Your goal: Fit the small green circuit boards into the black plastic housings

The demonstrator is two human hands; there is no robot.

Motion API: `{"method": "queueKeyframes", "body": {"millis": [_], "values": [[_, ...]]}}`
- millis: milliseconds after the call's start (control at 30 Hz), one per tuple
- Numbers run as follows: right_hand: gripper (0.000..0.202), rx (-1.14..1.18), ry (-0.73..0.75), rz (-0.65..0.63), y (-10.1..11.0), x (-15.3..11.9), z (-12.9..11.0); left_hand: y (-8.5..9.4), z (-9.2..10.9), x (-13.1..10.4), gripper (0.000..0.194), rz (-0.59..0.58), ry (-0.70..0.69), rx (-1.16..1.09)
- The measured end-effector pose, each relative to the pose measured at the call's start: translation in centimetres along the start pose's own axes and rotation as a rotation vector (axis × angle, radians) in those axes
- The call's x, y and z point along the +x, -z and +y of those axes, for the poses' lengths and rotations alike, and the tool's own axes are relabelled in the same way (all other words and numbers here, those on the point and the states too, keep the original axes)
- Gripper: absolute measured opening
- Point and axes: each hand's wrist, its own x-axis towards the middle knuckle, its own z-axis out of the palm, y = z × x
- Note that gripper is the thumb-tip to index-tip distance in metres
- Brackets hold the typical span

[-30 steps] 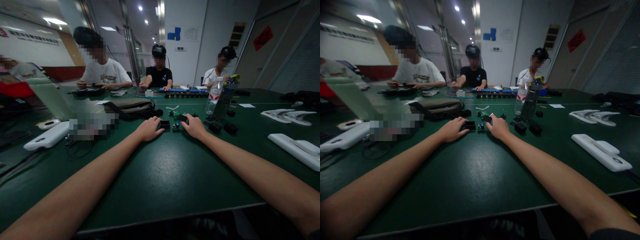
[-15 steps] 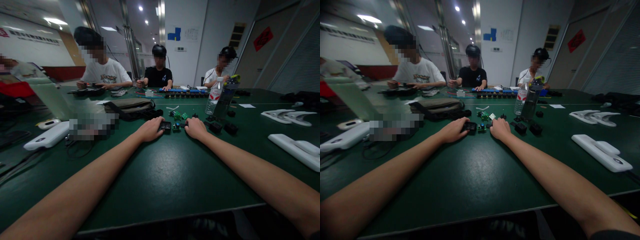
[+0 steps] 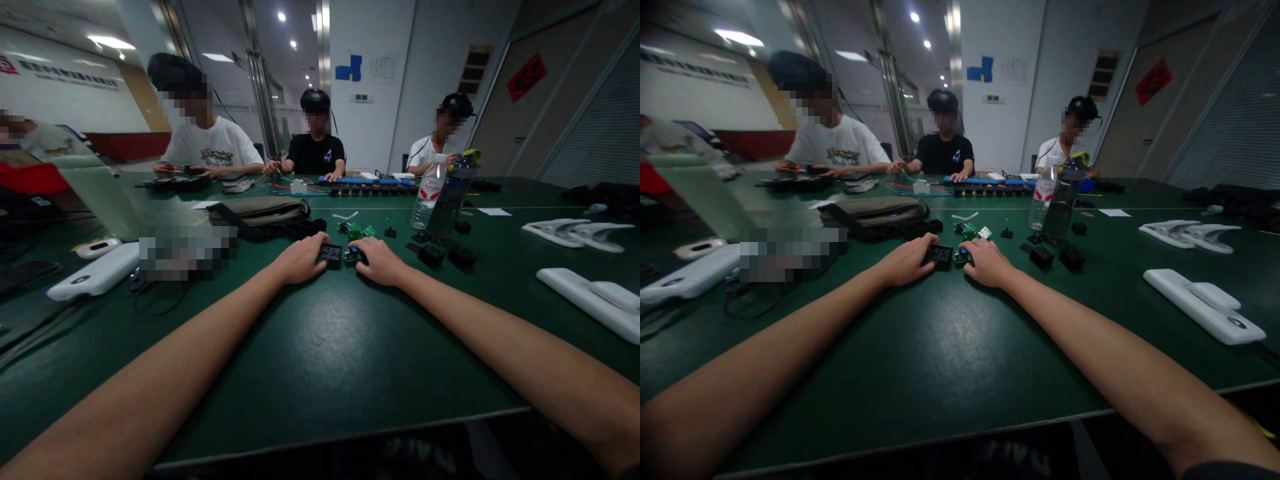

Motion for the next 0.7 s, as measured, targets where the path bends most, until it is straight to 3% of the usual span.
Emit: {"method": "queueKeyframes", "body": {"millis": [300, 700], "values": [[0.036, 0.093, 0.129, 0.008, -0.15, -0.11, 0.02, 0.36, 0.57, -0.17, 0.040, 0.036, 0.038, 0.043], [0.037, 0.085, 0.140, 0.010, -0.33, -0.19, 0.12, 0.48, 0.63, -0.14, 0.042, 0.066, -0.041, 0.017]]}}
